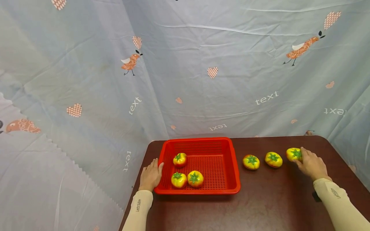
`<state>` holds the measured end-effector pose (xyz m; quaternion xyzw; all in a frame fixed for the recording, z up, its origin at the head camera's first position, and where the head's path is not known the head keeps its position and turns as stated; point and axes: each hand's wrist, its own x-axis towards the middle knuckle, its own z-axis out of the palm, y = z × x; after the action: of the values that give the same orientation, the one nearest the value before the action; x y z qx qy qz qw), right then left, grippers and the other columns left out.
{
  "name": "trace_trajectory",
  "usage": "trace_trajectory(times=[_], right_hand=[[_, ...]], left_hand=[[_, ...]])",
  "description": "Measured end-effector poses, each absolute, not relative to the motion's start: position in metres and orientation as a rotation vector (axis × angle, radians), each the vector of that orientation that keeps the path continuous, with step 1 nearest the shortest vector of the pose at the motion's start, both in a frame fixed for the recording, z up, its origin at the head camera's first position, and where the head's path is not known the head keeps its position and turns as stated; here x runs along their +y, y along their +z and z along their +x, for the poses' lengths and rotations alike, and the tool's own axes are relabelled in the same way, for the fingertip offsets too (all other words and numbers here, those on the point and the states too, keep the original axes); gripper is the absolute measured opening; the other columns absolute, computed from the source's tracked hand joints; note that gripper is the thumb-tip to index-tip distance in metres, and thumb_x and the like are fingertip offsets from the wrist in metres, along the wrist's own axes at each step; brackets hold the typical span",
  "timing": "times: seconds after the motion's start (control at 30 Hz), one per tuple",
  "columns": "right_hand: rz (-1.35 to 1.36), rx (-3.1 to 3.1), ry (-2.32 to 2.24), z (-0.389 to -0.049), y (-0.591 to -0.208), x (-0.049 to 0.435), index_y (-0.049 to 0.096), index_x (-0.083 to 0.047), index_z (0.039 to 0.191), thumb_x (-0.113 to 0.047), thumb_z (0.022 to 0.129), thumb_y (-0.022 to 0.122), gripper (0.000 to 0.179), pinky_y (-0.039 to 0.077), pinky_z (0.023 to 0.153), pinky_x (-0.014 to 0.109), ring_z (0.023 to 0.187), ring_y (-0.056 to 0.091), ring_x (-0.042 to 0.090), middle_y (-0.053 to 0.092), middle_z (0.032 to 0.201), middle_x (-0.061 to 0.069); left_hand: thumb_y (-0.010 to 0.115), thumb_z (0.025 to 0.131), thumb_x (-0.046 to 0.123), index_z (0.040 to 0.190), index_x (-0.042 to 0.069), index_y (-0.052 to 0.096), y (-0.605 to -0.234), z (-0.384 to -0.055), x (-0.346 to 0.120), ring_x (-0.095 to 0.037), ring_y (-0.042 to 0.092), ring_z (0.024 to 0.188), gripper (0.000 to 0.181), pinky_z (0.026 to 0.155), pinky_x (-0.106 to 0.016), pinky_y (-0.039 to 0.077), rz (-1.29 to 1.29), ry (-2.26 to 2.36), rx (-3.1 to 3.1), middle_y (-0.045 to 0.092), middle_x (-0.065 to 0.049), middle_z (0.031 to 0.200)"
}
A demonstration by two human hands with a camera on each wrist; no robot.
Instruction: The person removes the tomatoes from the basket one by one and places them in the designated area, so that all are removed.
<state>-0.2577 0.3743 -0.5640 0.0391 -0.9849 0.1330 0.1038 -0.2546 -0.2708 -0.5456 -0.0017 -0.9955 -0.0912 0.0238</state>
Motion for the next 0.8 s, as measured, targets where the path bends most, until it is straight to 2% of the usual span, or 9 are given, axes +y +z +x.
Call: trace_trajectory(times=[0.37, 0.8], right_hand=[[0.086, -2.955, 0.427, -0.2550, -0.5716, 0.3697, 0.036, 0.024, 0.134, -0.020, 0.091, 0.068, 0.069, 0.039, 0.088, 0.070, 0.108, 0.046, 0.059, 0.043, 0.125, 0.045], [0.032, -3.014, 0.486, -0.2544, -0.5747, 0.3718, 0.032, 0.024, 0.136, -0.027, 0.092, 0.066, 0.075, 0.036, 0.092, 0.071, 0.111, 0.042, 0.059, 0.039, 0.129, 0.045]], left_hand=[[0.030, 0.107, 0.039, 0.146, -0.007, 0.038, -0.5438, -0.2542, -0.2698, -0.039, 0.045, 0.135, 0.060, 0.108, -0.055, 0.036, -0.009, -0.281, -3.085, 0.045, -0.025, 0.148], [0.030, 0.107, 0.039, 0.146, -0.007, 0.037, -0.5448, -0.2542, -0.2710, -0.039, 0.044, 0.136, 0.061, 0.109, -0.055, 0.035, -0.005, -0.282, -3.096, 0.044, -0.026, 0.148]])
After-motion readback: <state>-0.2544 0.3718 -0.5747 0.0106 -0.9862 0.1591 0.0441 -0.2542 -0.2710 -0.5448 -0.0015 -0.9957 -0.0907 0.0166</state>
